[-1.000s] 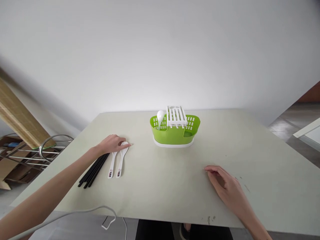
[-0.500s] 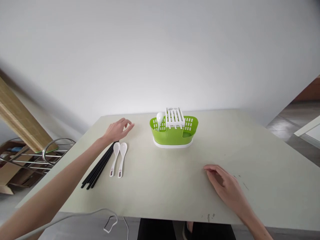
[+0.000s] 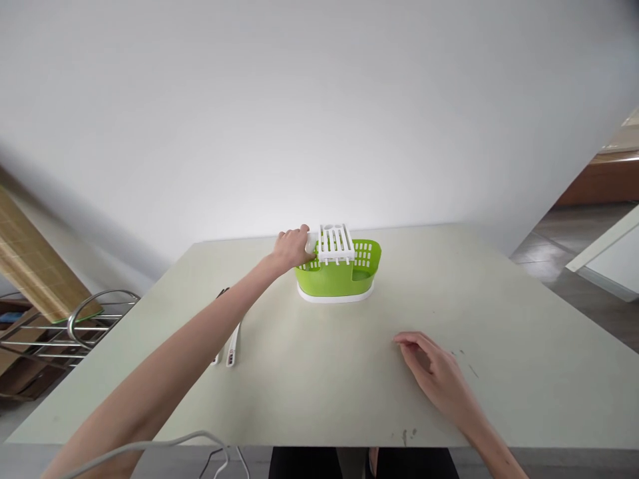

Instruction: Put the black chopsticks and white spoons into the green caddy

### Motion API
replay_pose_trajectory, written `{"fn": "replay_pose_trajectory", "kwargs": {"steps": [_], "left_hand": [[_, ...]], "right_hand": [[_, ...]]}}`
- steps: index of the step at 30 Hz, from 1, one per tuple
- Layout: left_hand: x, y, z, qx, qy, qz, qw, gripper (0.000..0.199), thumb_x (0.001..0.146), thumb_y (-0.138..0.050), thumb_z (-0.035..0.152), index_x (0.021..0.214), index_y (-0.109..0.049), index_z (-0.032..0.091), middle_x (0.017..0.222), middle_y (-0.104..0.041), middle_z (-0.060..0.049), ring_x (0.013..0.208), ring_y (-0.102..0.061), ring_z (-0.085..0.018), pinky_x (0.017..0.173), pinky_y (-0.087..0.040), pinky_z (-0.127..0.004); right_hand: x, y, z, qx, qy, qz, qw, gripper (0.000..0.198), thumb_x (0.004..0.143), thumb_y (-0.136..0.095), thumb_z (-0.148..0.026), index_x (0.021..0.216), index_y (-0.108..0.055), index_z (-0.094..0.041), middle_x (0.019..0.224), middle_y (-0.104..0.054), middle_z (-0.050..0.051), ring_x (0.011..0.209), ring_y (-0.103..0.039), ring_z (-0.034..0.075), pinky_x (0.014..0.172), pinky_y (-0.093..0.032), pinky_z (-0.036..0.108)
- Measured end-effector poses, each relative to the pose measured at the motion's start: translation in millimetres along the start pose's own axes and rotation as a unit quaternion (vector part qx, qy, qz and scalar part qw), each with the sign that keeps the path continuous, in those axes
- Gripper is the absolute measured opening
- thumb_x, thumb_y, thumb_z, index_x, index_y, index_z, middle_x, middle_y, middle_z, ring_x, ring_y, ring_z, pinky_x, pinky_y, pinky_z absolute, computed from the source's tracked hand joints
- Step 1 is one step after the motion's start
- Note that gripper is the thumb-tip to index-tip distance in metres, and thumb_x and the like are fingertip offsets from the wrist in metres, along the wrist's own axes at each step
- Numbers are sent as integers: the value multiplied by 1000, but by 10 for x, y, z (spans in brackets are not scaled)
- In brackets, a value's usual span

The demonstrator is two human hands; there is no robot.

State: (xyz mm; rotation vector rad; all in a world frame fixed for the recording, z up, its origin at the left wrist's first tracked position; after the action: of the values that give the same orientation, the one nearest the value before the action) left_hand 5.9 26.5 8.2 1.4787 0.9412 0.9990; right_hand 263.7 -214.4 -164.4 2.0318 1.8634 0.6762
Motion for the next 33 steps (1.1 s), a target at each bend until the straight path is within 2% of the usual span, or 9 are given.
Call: {"fn": "replay_pose_trajectory", "kwargs": {"steps": [5,9,11,16,19,21,26,30,33], "left_hand": [[-23,15,-92,-57,10,54,997,49,87,-63,25,135,-53,16,122,-73,-18,111,-70,-34,94,-53,-45],[-31,80,-269,-175,-99,101,974,54,91,-56,22,143,-47,12,135,-67,-18,112,-70,-29,99,-56,-45],[-40,110,-383,-250,-123,129,952,49,95,-49,21,143,-47,12,138,-64,-18,101,-73,-23,96,-60,-43],[-52,201,-775,-462,-52,198,863,35,102,-46,26,135,-50,16,129,-67,-15,79,-75,-16,72,-67,-38],[-126,341,-1104,-541,-3,263,799,29,102,-55,33,127,-50,18,125,-72,-14,80,-76,-17,75,-68,-40],[-232,422,-1312,-561,17,274,781,28,100,-62,36,119,-53,18,125,-73,-15,84,-77,-17,83,-67,-43],[-621,396,-1572,-503,31,186,843,37,92,-71,49,109,-61,18,120,-75,-14,83,-77,-21,81,-66,-45],[-882,89,-1548,-414,29,19,910,49,89,-66,65,108,-66,20,99,-77,-9,78,-77,-23,72,-64,-38],[-1051,-197,-1450,-360,8,-109,927,57,88,-59,73,115,-68,23,94,-76,-5,76,-74,-23,65,-61,-33]], "right_hand": [[-7,9,0,-4,1,-1,1000,33,107,-44,-52,112,-67,-29,125,-71,8,107,-69,23,84,-56,32],[-7,21,-1,-13,5,5,1000,32,106,-46,-51,112,-68,-29,127,-72,8,107,-70,23,84,-57,32],[-11,22,3,-17,6,2,1000,33,106,-46,-51,114,-68,-29,129,-72,8,107,-71,23,83,-57,31],[-25,28,21,-27,0,1,1000,33,106,-46,-52,117,-68,-29,131,-71,8,106,-71,22,81,-57,31],[-27,35,9,-34,5,2,999,33,106,-46,-52,115,-68,-29,131,-72,8,106,-71,22,83,-57,31],[-28,38,-2,-37,6,2,999,33,106,-46,-52,115,-68,-29,130,-72,8,105,-71,23,82,-57,31],[-35,37,7,-41,0,6,999,34,105,-48,-53,115,-70,-29,127,-73,7,103,-72,22,79,-58,29],[-42,38,26,-48,3,10,999,33,105,-48,-53,113,-70,-29,126,-74,8,103,-71,24,80,-58,31],[-46,38,16,-48,2,11,999,34,105,-48,-52,113,-70,-29,126,-73,8,103,-71,24,82,-58,32]]}}
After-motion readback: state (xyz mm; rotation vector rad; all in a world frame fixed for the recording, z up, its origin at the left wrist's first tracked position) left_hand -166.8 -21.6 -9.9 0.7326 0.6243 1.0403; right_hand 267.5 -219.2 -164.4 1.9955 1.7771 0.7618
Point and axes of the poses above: each hand's wrist, its own x-axis towards the middle knuckle, its own y-axis out of the back of the hand, z = x × y, the point moved 4 cm from there along x, towards the middle knuckle
